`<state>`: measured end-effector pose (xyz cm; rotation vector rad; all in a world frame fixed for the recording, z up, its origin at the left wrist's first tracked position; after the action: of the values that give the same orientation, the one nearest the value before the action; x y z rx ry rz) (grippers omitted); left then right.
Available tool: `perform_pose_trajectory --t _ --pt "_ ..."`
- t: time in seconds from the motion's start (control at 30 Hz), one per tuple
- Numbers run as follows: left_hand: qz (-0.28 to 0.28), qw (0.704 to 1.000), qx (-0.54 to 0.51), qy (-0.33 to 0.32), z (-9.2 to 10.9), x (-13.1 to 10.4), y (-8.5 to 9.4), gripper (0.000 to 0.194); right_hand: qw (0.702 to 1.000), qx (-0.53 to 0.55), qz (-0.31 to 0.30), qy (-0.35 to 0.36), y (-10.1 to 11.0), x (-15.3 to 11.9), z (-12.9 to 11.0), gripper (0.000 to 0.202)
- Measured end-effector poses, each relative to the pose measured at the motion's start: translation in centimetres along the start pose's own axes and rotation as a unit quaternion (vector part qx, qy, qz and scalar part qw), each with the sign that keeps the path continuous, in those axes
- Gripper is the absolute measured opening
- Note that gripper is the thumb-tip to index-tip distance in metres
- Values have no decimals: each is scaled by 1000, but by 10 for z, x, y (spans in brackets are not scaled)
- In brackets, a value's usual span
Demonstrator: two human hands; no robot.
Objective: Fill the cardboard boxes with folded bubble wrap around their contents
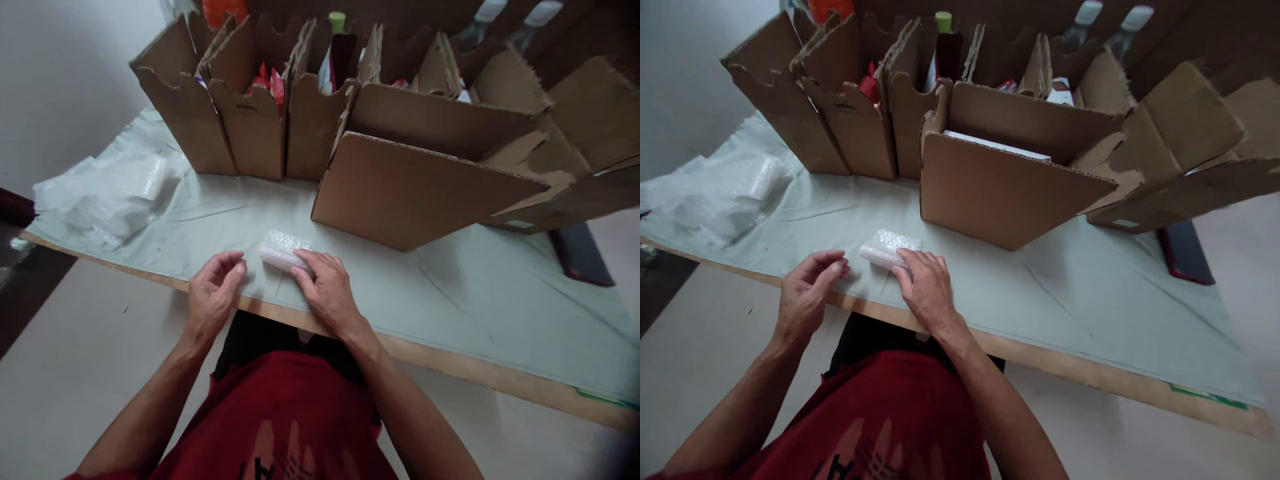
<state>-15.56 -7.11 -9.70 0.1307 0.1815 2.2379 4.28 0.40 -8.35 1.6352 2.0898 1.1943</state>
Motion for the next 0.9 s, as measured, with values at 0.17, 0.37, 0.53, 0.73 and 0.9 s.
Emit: perform_pose_trajectory --t 0.17,0.37,0.53,0.73,0.9 --pt "-107 943 -226 218 -23 -40 -42 41 985 161 -27 -62 -5 -20 -6 24" --pt "-162 967 -155 119 3 -44 -65 31 987 132 9 -87 32 -31 3 45" --pt "-275 961 -17 -8 28 -69 -86 29 970 205 -78 -109 53 -30 4 52" --pt "-379 924 -5 55 14 -90 -118 30 972 201 -40 -118 81 -34 10 11" --pt "-475 878 18 61 27 -97 -142 29 982 128 -100 -91 106 -38 20 17"
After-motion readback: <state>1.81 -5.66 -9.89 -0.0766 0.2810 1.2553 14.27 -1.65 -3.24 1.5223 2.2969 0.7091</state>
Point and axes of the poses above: each hand's wrist, its own x-axis towards the middle knuckle, its own y-axis out of the back of the hand, z = x × y, the point moved 10 cm from there along x, towards the middle knuckle, and after that the axes turned 9 degrees about z, right-handed, at the moved point
